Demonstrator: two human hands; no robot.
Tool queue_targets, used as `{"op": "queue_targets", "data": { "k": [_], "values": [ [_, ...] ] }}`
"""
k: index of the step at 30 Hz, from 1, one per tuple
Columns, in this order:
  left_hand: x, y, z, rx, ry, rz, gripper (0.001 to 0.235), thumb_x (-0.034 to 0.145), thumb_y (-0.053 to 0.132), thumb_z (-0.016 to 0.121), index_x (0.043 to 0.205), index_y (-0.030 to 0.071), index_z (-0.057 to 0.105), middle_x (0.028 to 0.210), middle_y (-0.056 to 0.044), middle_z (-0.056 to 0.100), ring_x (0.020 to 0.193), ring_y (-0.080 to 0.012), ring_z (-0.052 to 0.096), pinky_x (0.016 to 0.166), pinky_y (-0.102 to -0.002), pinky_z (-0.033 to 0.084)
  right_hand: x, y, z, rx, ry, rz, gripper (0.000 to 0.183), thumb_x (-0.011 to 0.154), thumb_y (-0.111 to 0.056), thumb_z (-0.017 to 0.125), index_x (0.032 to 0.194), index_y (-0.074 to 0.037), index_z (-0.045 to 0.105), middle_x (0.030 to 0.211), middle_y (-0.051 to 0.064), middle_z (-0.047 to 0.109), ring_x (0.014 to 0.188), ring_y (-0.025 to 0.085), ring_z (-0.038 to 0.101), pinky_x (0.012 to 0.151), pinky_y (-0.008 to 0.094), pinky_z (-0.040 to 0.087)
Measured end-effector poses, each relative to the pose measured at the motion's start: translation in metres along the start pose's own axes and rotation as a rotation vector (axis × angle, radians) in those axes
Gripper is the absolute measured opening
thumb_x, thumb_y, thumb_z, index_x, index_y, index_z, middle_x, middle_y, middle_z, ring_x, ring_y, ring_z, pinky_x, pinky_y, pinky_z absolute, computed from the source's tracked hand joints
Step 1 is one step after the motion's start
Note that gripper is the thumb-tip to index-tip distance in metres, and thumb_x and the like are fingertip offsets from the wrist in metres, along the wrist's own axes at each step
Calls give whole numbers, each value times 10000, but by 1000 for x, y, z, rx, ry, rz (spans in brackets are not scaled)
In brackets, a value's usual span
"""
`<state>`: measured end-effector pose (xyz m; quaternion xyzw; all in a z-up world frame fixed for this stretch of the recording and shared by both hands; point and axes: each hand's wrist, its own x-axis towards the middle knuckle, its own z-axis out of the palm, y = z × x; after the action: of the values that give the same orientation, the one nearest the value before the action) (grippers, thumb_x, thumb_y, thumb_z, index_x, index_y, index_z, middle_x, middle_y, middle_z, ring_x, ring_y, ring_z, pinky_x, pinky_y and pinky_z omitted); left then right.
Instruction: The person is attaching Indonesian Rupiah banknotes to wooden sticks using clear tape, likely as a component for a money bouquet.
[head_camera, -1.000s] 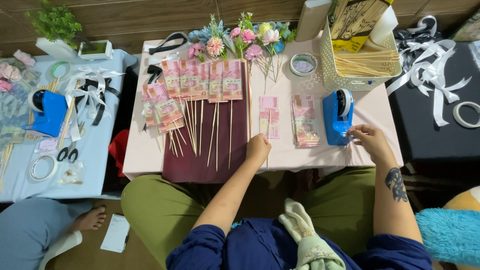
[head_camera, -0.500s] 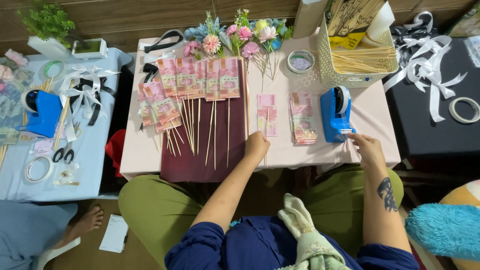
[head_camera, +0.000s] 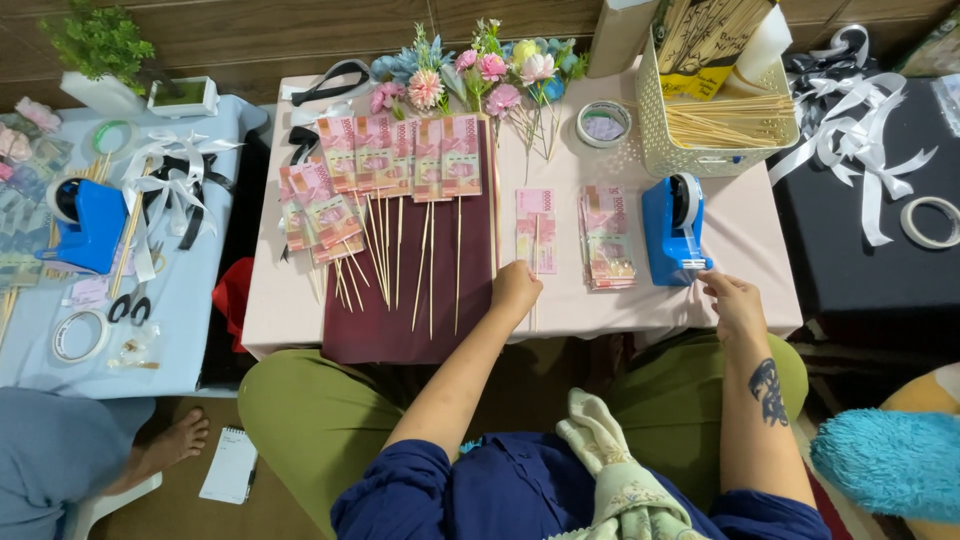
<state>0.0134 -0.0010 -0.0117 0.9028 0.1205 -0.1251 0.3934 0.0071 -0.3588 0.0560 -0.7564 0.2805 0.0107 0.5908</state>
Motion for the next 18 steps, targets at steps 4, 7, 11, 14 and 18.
{"op": "queue_targets", "data": {
  "k": [4,7,11,14,18],
  "values": [
    [-2,4,-4,25,-7,4,125,787,109,631,859,82,729,896,-171,743,994,-418,739,855,-507,609,-6,-1,3,0,0,5,328,829,-316,847,1027,-74,748,838,83,633,891,198,627,919,380,405],
    [-1,3,-3,20,-1,1,125,780,111,626,852,93,726,893,-170,743,988,-415,740,851,-502,607,-10,6,13,-2,-5,-1,332,833,-284,825,1039,-43,731,824,73,622,874,188,620,884,360,398],
    [-3,8,-8,14,0,-2,125,769,106,639,855,78,725,886,-177,746,991,-411,741,863,-499,604,-37,-5,26,-52,-123,-65,296,840,-236,788,1028,-16,723,820,108,639,802,164,569,799,299,440],
    [-4,10,-9,30,-7,-6,135,767,111,640,861,73,730,879,-178,749,981,-408,746,856,-497,608,-71,-41,45,-115,-253,-220,167,875,-182,752,976,-49,755,810,138,700,795,175,599,767,274,482],
    [-12,20,-18,80,-15,-2,167,782,90,645,912,23,724,925,-210,747,1008,-422,739,866,-519,605,-61,-61,83,-338,-355,-450,82,913,-151,743,978,-105,764,758,87,713,749,159,614,736,313,498]
  ]
}}
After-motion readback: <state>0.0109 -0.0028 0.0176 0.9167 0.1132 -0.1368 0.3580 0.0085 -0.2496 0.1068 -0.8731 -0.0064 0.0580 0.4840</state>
